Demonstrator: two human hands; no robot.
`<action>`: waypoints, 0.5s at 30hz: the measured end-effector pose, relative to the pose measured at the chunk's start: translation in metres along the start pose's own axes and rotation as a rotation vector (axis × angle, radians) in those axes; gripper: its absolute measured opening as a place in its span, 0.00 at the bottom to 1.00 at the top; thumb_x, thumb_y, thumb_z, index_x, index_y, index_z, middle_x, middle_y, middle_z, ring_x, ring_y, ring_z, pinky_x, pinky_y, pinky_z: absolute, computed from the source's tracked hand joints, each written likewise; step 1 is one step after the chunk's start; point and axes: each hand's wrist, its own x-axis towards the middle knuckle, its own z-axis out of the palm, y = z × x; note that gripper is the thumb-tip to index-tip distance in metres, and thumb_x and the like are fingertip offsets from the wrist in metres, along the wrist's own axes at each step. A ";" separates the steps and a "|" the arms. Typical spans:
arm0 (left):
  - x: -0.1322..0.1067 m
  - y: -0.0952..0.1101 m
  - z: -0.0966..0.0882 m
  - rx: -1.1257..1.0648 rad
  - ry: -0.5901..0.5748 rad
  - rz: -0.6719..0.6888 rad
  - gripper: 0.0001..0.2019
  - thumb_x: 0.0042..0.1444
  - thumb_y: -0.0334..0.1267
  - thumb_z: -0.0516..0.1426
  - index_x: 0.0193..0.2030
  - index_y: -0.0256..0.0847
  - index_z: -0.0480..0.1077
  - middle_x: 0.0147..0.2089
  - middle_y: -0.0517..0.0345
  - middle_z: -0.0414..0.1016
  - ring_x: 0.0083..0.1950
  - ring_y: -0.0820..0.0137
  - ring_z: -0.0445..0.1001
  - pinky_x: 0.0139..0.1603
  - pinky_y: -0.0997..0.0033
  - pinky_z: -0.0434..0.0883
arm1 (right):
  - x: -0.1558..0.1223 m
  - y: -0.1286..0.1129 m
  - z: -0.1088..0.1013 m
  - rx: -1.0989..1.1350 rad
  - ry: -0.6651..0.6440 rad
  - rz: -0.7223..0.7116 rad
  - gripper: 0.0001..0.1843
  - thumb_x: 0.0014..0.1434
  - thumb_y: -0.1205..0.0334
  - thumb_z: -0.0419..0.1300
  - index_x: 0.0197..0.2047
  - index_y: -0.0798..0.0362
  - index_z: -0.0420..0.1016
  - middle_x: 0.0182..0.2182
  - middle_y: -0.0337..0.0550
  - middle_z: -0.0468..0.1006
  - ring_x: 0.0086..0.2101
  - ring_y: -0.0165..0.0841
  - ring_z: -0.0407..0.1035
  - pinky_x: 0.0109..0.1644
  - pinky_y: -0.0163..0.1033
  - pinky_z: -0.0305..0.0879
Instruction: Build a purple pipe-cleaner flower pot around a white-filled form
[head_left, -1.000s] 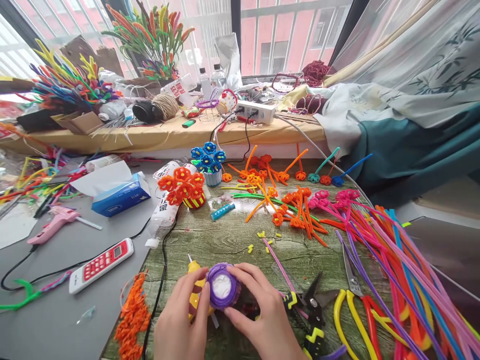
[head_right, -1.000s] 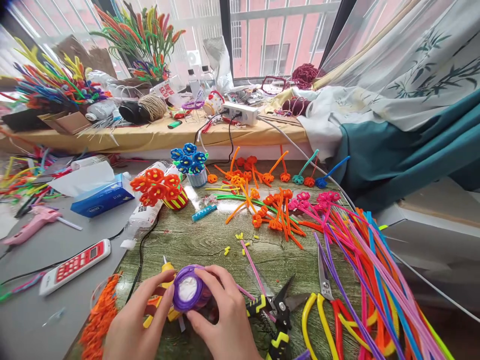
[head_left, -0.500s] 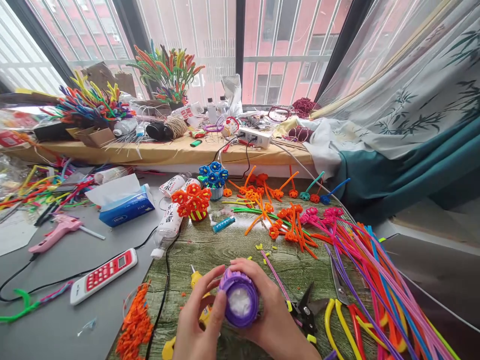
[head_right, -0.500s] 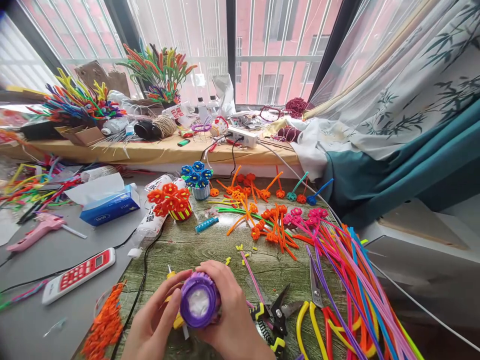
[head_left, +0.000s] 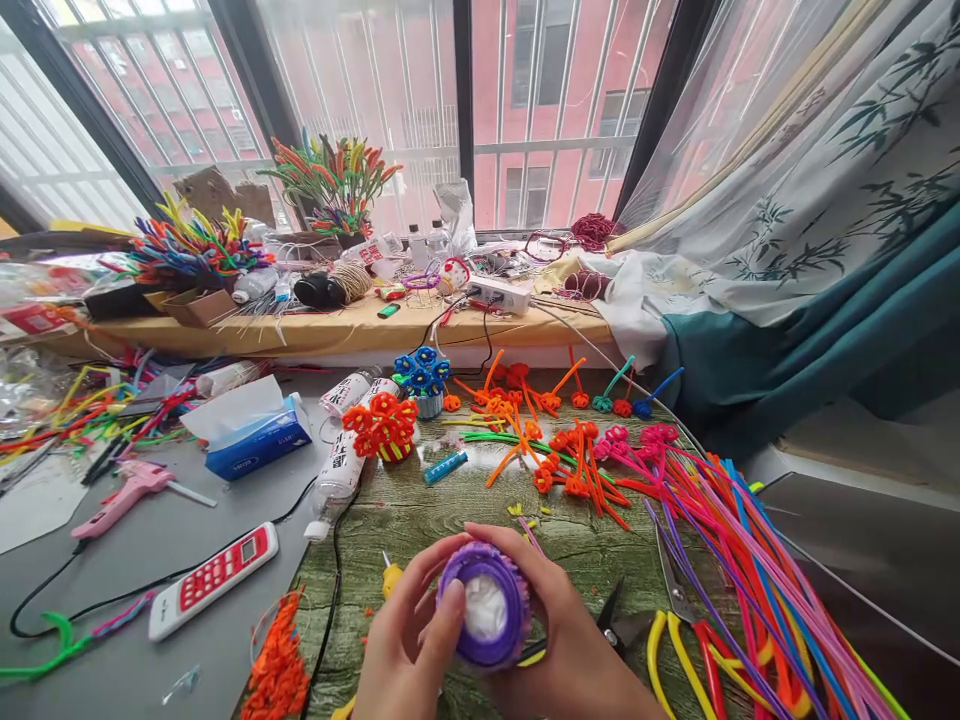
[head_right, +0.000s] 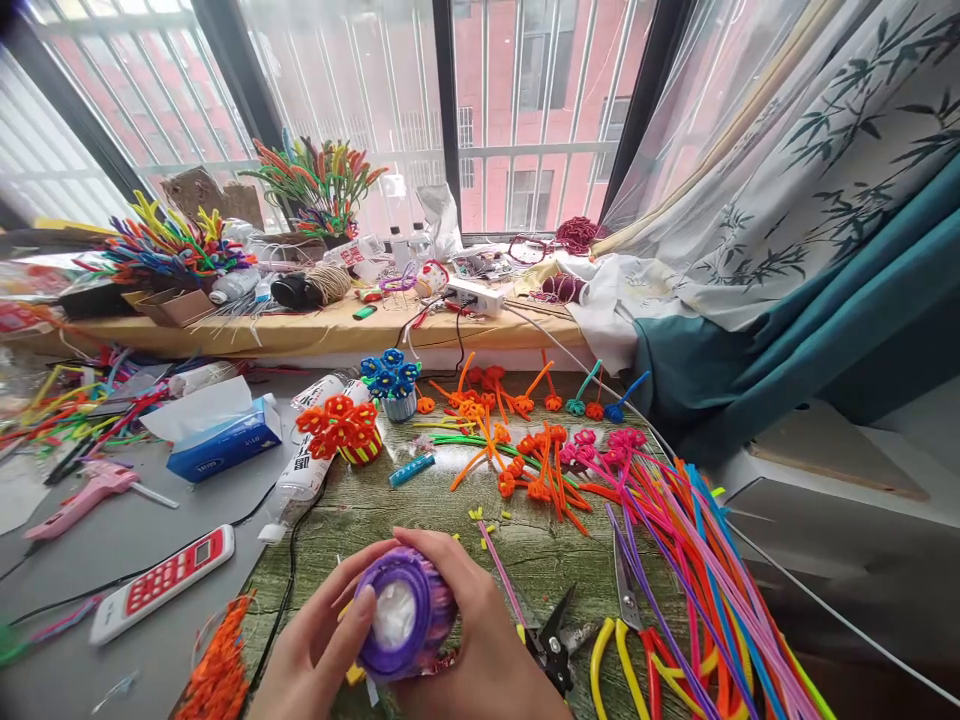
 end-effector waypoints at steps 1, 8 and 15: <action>0.001 -0.001 0.001 -0.014 -0.002 -0.018 0.30 0.44 0.60 0.71 0.50 0.44 0.79 0.51 0.51 0.83 0.56 0.55 0.80 0.57 0.62 0.77 | -0.001 0.000 -0.002 -0.006 0.023 0.009 0.48 0.41 0.78 0.67 0.65 0.38 0.70 0.57 0.38 0.80 0.53 0.37 0.79 0.57 0.37 0.76; 0.011 -0.015 0.018 -0.096 -0.074 -0.118 0.27 0.47 0.65 0.67 0.43 0.44 0.79 0.42 0.53 0.84 0.44 0.59 0.82 0.38 0.67 0.77 | -0.011 0.009 -0.023 0.152 0.054 0.092 0.43 0.45 0.69 0.70 0.66 0.46 0.70 0.55 0.49 0.81 0.48 0.42 0.82 0.51 0.43 0.79; 0.007 -0.023 0.046 0.032 -0.096 0.005 0.21 0.58 0.61 0.58 0.43 0.46 0.76 0.34 0.59 0.79 0.28 0.70 0.74 0.29 0.71 0.71 | -0.018 0.025 -0.044 0.501 0.185 0.055 0.49 0.43 0.46 0.77 0.66 0.42 0.63 0.53 0.47 0.81 0.45 0.42 0.82 0.43 0.41 0.80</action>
